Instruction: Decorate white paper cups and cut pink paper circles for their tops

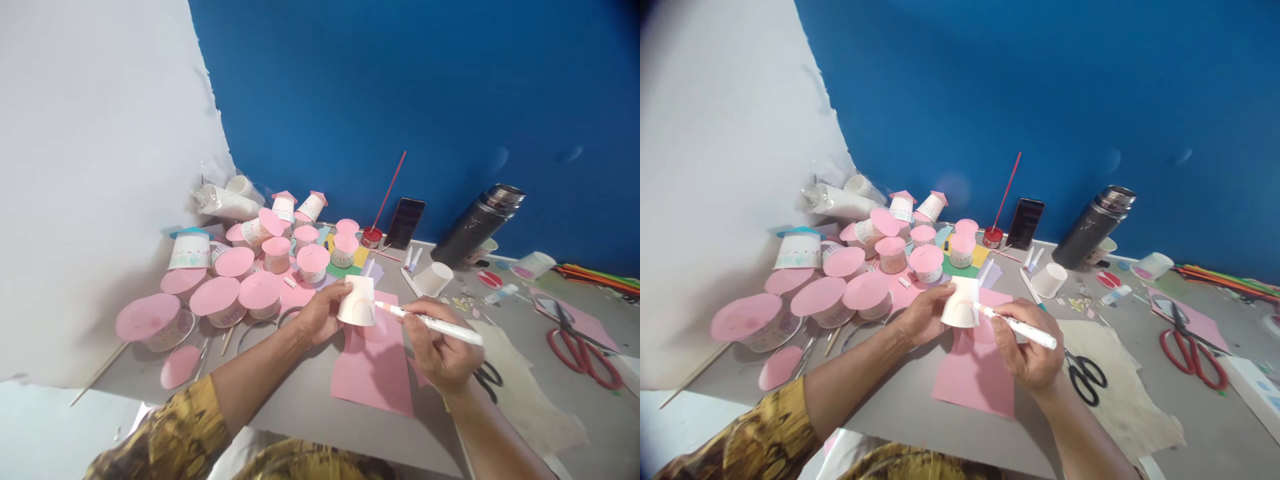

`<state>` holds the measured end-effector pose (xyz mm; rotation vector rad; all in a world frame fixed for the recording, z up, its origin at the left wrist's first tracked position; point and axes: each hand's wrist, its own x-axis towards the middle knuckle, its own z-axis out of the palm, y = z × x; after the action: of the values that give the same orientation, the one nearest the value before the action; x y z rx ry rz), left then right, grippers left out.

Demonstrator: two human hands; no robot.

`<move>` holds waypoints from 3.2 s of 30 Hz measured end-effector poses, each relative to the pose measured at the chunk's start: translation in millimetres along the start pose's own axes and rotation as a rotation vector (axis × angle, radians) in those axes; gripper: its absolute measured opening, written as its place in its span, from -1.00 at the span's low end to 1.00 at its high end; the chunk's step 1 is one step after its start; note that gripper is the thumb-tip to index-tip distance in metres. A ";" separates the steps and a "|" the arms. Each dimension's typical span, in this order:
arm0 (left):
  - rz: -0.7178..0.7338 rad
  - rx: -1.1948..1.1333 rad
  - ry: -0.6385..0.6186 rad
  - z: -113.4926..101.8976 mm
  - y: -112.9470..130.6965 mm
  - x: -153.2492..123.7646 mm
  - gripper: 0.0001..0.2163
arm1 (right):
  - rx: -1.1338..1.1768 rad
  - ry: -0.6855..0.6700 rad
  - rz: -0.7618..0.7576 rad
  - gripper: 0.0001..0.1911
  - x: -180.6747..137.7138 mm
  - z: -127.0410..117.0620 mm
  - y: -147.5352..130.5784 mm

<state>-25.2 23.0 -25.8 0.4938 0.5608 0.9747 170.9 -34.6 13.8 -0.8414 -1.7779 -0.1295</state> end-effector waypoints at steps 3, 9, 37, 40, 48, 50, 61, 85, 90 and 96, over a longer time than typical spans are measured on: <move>-0.015 -0.001 0.002 0.2 -0.2 -0.2 -0.68 | 0.003 -0.011 -0.007 -0.90 1.1 1.1 -1.3; -0.038 0.003 0.005 -0.8 -0.9 -0.6 -0.70 | 0.002 -0.043 -0.003 -0.90 3.2 2.8 -3.7; 0.031 0.054 -0.027 1.5 -2.3 -1.1 -0.69 | 0.045 -0.082 0.002 -0.91 5.2 2.2 -7.6; 0.055 0.081 -0.034 1.5 -2.1 -0.9 -0.68 | 0.051 -0.106 -0.008 -0.92 5.8 2.8 -7.8; 0.081 0.119 -0.030 1.9 -2.0 -0.8 -0.70 | 0.090 -0.146 -0.036 -0.91 7.2 2.7 -8.0; 0.085 0.136 -0.049 2.9 -2.4 -1.1 -0.68 | 0.059 -0.134 -0.004 -0.90 7.0 2.9 -7.2; 0.085 0.163 -0.055 2.3 -2.4 -0.7 -0.68 | 0.088 -0.168 -0.003 -0.91 9.3 4.1 -7.8; 0.011 0.030 0.025 2.4 -2.2 0.2 -0.74 | 0.118 -0.172 0.002 -0.91 7.6 0.5 -4.4; 0.040 0.036 0.007 4.0 -2.4 -1.1 -0.77 | 0.073 -0.129 0.027 -0.91 7.0 1.0 -5.1; 0.026 0.033 0.009 1.3 -2.6 0.3 -0.76 | 0.080 -0.094 0.053 -0.91 3.5 1.6 -3.7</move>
<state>-22.6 21.9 -26.5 0.5278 0.5808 0.9941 166.9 -34.9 17.4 -0.8476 -1.8342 0.0155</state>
